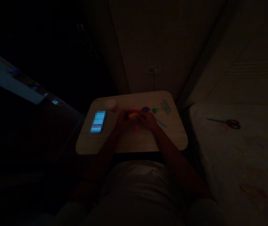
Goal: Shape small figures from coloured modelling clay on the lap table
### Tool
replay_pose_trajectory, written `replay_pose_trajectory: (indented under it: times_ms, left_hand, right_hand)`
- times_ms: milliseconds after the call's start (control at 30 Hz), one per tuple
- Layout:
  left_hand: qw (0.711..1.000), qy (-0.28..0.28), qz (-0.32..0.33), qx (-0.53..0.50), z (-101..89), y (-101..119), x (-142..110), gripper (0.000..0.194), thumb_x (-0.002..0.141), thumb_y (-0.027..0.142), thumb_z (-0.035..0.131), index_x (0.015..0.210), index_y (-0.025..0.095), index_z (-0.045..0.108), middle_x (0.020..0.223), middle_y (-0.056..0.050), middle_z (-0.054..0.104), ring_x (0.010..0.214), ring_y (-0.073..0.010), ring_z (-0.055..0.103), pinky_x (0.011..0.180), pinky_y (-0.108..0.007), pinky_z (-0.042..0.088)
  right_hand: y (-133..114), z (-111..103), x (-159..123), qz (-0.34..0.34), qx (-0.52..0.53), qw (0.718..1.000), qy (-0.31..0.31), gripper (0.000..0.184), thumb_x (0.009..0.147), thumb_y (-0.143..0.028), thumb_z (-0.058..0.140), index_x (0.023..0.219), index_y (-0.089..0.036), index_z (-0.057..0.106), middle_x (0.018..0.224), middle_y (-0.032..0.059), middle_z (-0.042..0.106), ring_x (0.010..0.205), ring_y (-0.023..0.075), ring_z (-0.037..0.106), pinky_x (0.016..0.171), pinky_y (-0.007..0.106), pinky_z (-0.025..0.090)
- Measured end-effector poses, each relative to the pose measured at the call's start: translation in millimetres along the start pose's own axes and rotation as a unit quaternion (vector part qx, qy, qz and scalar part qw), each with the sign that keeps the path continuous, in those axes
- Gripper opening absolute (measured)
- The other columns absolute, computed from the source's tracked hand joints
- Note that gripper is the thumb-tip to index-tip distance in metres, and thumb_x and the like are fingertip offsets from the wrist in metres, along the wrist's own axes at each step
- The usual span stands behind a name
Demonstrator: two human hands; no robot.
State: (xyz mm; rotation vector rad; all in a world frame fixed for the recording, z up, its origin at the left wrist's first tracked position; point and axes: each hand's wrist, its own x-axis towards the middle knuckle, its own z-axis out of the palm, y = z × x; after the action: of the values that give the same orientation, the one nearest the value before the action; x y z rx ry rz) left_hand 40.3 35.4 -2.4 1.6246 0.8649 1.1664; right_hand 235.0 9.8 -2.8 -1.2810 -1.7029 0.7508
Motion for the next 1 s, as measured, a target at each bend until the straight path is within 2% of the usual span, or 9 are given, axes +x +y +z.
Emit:
replay_pose_trajectory:
  times_ms: [100,167,233,300,433,567,767,867,1000]
  left_hand:
    - [0.999,-0.036,0.024,-0.022,-0.4,4.3,0.3,0.041,0.084,0.043,0.077,0.117,0.021,0.065,0.121,-0.011,0.072,0.111,-0.0238,0.069,0.095,-0.036,0.055]
    - [0.998,-0.055,0.038,-0.014,-0.5,6.1,0.9,0.038,0.086,0.044,0.076,0.116,0.021,0.067,0.125,-0.011,0.072,0.117,-0.0257,0.068,0.100,-0.039,0.053]
    - [0.997,-0.055,0.047,0.016,-0.7,6.1,1.3,0.032,0.087,0.043,0.076,0.110,0.021,0.070,0.122,-0.010,0.073,0.117,-0.0261,0.067,0.102,-0.040,0.051]
    - [0.997,-0.043,0.047,0.040,-1.0,4.2,1.5,0.027,0.086,0.041,0.076,0.102,0.020,0.071,0.114,-0.009,0.073,0.109,-0.0245,0.068,0.097,-0.038,0.052]
    - [0.998,-0.016,0.048,0.047,-1.6,-1.5,1.4,0.024,0.082,0.034,0.079,0.097,0.019,0.067,0.102,-0.006,0.069,0.096,-0.0198,0.065,0.085,-0.031,0.053]
    - [0.999,0.010,0.032,0.038,-1.1,-4.2,1.9,0.026,0.078,0.025,0.077,0.097,0.020,0.060,0.096,-0.002,0.065,0.089,-0.0166,0.062,0.078,-0.027,0.050]
    - [0.996,0.055,0.019,0.062,-2.1,0.1,2.4,0.027,0.079,0.018,0.071,0.102,0.021,0.057,0.088,0.001,0.059,0.079,-0.0148,0.055,0.073,-0.027,0.047]
    - [0.997,0.041,0.027,0.062,-2.6,1.5,2.0,0.028,0.080,0.023,0.074,0.103,0.021,0.058,0.089,0.000,0.059,0.080,-0.0155,0.055,0.073,-0.027,0.047]
    - [0.997,0.044,0.020,0.051,-2.0,-2.8,1.9,0.042,0.074,0.032,0.084,0.105,0.021,0.058,0.091,0.000,0.060,0.080,-0.0150,0.056,0.072,-0.026,0.045]
  right_hand:
    - [-2.6,-1.3,0.4,0.004,-0.026,1.000,-0.007,0.050,0.098,-0.054,0.053,0.078,-0.018,0.080,0.066,0.0037,0.072,0.062,0.0181,0.063,0.060,0.028,0.045]
    - [-1.7,-0.9,0.9,0.004,-0.034,0.999,-0.008,0.052,0.098,-0.055,0.053,0.075,-0.017,0.080,0.066,0.0038,0.072,0.063,0.0180,0.063,0.060,0.028,0.044]
    - [-0.6,-0.3,0.9,0.004,-0.036,0.999,-0.011,0.050,0.098,-0.055,0.053,0.079,-0.018,0.081,0.071,0.0046,0.075,0.067,0.0189,0.065,0.063,0.028,0.045]
    - [-0.2,0.1,0.6,0.002,-0.038,0.999,-0.013,0.046,0.097,-0.052,0.054,0.088,-0.019,0.084,0.079,0.0056,0.078,0.071,0.0205,0.068,0.066,0.030,0.047]
    - [-1.1,0.7,0.1,-0.003,-0.030,0.999,-0.010,0.036,0.095,-0.046,0.059,0.105,-0.022,0.084,0.095,0.0073,0.081,0.082,0.0238,0.072,0.071,0.032,0.051]
    - [0.2,2.4,0.7,0.000,-0.012,1.000,-0.006,0.034,0.095,-0.041,0.061,0.115,-0.023,0.082,0.100,0.0073,0.081,0.082,0.0228,0.072,0.073,0.032,0.052]
    - [4.8,3.6,1.1,0.002,-0.031,1.000,-0.004,0.033,0.091,-0.037,0.065,0.116,-0.022,0.081,0.090,0.0055,0.080,0.073,0.0190,0.068,0.069,0.030,0.050]
    - [5.7,3.3,1.6,-0.005,-0.034,0.999,-0.008,0.029,0.091,-0.033,0.065,0.112,-0.022,0.082,0.093,0.0060,0.081,0.076,0.0197,0.069,0.071,0.030,0.050]
    - [5.9,3.7,1.9,-0.008,-0.029,1.000,-0.004,0.026,0.090,-0.031,0.066,0.108,-0.022,0.082,0.099,0.0068,0.081,0.082,0.0215,0.071,0.075,0.032,0.052]
